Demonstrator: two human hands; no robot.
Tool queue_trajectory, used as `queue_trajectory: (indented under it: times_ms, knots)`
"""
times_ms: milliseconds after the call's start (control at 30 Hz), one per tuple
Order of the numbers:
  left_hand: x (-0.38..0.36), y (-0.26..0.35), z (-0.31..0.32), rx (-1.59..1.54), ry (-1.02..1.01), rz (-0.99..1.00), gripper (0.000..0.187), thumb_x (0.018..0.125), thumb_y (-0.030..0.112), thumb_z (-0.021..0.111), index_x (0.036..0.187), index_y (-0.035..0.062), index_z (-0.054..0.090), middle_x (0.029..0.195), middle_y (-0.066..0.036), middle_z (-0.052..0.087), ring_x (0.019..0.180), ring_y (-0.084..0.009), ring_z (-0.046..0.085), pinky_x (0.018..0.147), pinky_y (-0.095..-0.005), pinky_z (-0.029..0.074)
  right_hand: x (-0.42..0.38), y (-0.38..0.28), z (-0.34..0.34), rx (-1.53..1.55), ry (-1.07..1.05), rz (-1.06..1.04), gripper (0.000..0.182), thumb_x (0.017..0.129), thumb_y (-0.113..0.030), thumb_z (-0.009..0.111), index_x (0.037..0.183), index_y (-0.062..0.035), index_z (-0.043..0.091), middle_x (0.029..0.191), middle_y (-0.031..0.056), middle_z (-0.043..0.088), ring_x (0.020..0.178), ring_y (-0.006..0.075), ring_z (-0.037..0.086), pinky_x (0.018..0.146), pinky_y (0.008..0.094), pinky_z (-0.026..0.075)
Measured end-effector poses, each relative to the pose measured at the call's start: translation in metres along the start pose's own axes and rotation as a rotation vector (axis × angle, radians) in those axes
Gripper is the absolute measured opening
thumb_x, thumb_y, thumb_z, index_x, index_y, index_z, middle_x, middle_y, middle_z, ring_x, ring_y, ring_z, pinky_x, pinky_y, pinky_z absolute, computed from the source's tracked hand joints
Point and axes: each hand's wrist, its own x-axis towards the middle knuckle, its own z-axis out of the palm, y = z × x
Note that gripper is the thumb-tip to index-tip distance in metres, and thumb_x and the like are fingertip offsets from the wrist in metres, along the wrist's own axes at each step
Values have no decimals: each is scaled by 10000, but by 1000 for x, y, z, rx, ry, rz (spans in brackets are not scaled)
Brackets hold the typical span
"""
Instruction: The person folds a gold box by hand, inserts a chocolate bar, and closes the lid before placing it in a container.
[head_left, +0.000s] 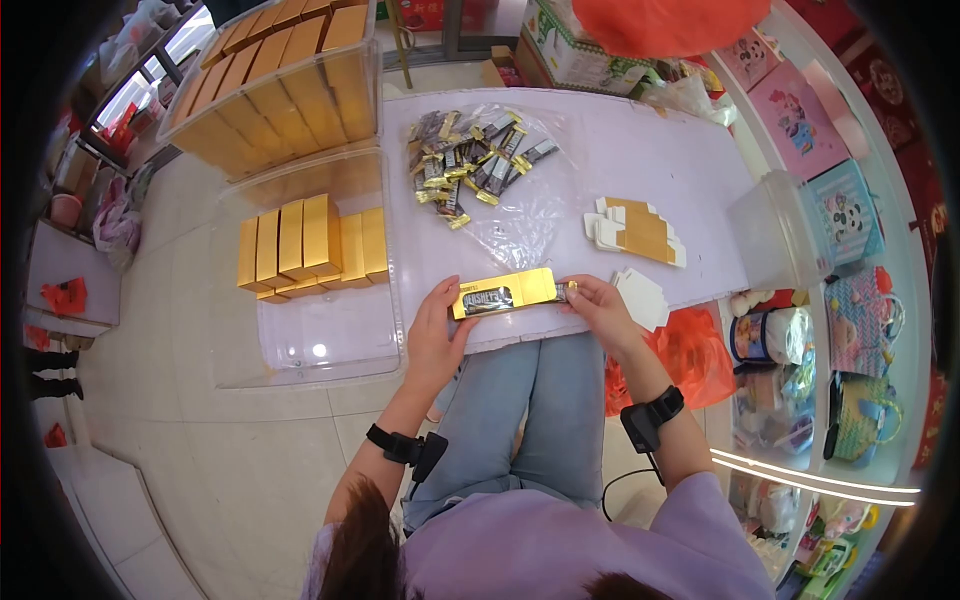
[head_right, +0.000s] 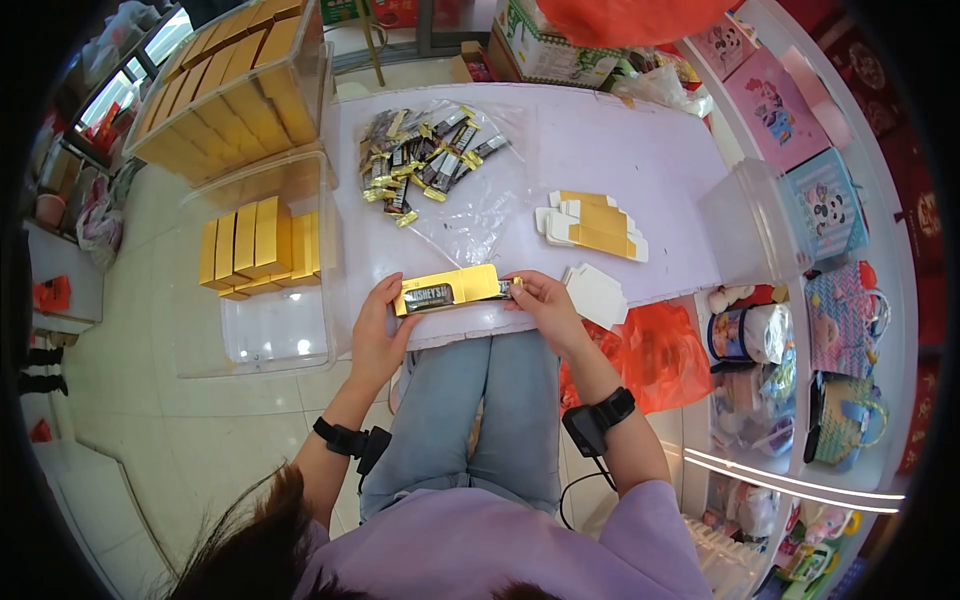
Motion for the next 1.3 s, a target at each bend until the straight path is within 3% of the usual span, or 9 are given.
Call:
queue_trajectory:
  times_ms: [133,200,400,500,567,800,1000,1167,1300]
  knots:
    - [0,0,-1,-9,-4,0,467,817,41,754,1221,-8,527,1340,-178,578,1166,-356,599,950,-379,518,4,-1,19,2,-69,-61,300,1011,-127,552,1263,31,592,1081,42,680,913,85,599,868,238,481]
    - [0,0,-3,-62,-34,-40,480,803,-1,751,1225,6,521,1358,-183,565,1220,-330,577,1020,-366,473,6,-5,25,9,-78,-67,314,1010,-131,556,1276,33,590,1088,43,679,906,86,597,873,240,480]
    - [0,0,-2,-52,-34,-47,486,801,-1,755,1228,4,522,1356,-183,567,1218,-331,579,1018,-367,475,9,-7,31,-77,-30,-88,279,986,-36,548,1243,60,599,1075,78,684,921,122,649,881,258,521]
    - [-1,-1,-1,-48,-33,-47,486,802,6,756,1228,5,523,1355,-183,567,1218,-331,578,1018,-367,475,9,-5,42,56,-57,10,280,953,-10,584,1224,56,609,1058,78,683,914,127,651,880,264,524]
    - [-1,-1,-1,-51,-26,-41,486,802,9,758,1227,6,523,1355,-183,567,1218,-332,578,1017,-368,476,11,-2,48,77,65,-48,291,920,10,612,1209,50,617,1039,70,687,893,122,650,860,261,526]
    - [0,1,-2,-44,-25,-38,489,802,16,760,1231,11,524,1350,-177,570,1215,-333,579,1012,-371,480,11,7,43,-34,-51,-90,265,918,-13,605,1176,34,646,1000,36,693,872,94,626,820,229,490]
    - [0,-1,-2,-55,-17,-31,488,799,16,762,1226,11,526,1351,-175,571,1211,-332,583,1009,-370,483,4,-18,50,29,-80,72,241,924,-74,588,1139,-6,673,915,-6,656,782,62,548,735,205,441]
    - [0,-1,-1,-60,-9,-33,485,798,14,762,1221,6,526,1353,-175,570,1208,-334,585,1008,-368,484,13,-13,39,17,-197,188,174,910,-74,571,1043,-24,671,815,-34,550,714,46,432,646,211,384]
    - [0,0,-3,-52,-36,-38,471,808,9,749,1220,-6,522,1368,-181,561,1215,-337,580,1013,-364,481,16,-6,29,-34,-242,155,231,911,-51,549,1119,-11,638,907,-1,594,788,70,504,689,209,423]
